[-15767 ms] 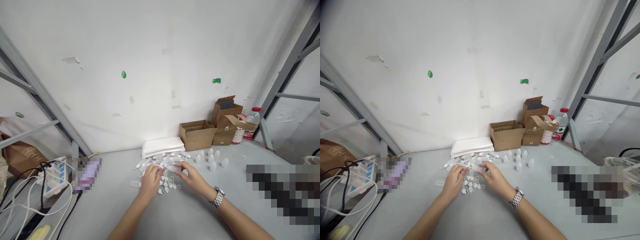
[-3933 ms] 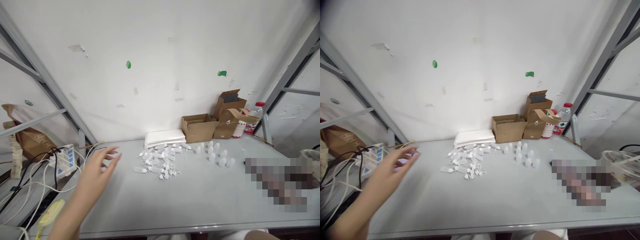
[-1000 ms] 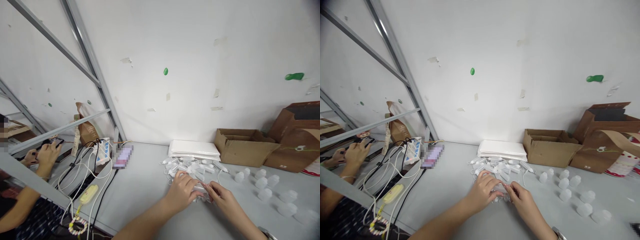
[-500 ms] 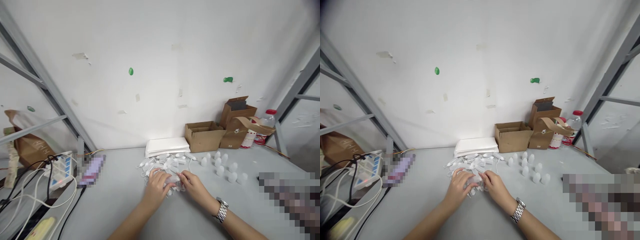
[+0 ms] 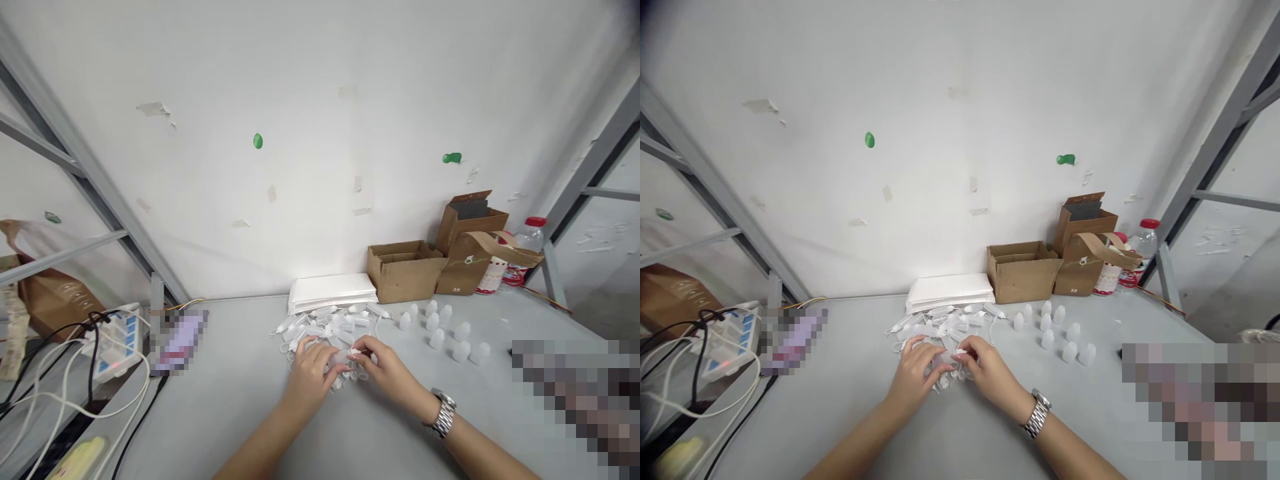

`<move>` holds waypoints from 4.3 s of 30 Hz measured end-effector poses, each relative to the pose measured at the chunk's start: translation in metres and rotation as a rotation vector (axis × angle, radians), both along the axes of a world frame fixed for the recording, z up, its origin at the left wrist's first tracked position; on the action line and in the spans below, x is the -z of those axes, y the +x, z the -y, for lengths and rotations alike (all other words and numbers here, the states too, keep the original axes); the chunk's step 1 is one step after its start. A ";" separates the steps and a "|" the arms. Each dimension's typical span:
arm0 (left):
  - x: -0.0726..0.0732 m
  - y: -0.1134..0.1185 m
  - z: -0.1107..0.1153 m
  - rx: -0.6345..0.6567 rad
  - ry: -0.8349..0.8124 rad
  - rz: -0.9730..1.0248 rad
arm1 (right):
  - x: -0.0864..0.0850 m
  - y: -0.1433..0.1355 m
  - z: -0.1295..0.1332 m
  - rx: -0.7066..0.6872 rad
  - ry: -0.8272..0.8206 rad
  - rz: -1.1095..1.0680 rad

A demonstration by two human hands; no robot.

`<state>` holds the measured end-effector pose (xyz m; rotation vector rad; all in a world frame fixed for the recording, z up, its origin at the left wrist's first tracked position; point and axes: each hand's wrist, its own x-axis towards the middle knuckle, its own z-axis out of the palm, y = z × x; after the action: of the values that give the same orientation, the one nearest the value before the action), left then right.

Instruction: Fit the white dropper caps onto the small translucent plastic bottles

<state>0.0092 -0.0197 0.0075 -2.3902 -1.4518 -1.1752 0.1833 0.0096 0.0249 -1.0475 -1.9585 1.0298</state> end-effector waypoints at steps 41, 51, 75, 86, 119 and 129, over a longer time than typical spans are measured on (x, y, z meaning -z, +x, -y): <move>0.000 0.002 0.002 0.032 -0.021 -0.080 | 0.009 -0.003 -0.003 0.054 0.139 0.071; -0.001 0.006 0.004 0.036 -0.002 -0.123 | 0.016 -0.006 -0.002 0.193 0.346 0.291; -0.003 -0.001 0.003 -0.024 0.035 -0.094 | 0.012 0.020 -0.029 0.508 0.522 0.429; 0.006 -0.010 -0.005 -0.196 -0.037 0.010 | 0.009 0.022 -0.024 0.264 0.079 0.382; 0.015 -0.035 -0.022 -0.293 -0.088 -0.215 | -0.024 0.063 -0.041 0.641 0.318 0.097; 0.015 -0.033 -0.023 -0.299 -0.055 -0.243 | -0.033 0.104 -0.047 0.777 0.241 0.438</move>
<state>-0.0237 0.0034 -0.0076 -2.1568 -1.6979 -0.7587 0.2873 0.0567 0.0584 -1.7861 -1.6674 0.1415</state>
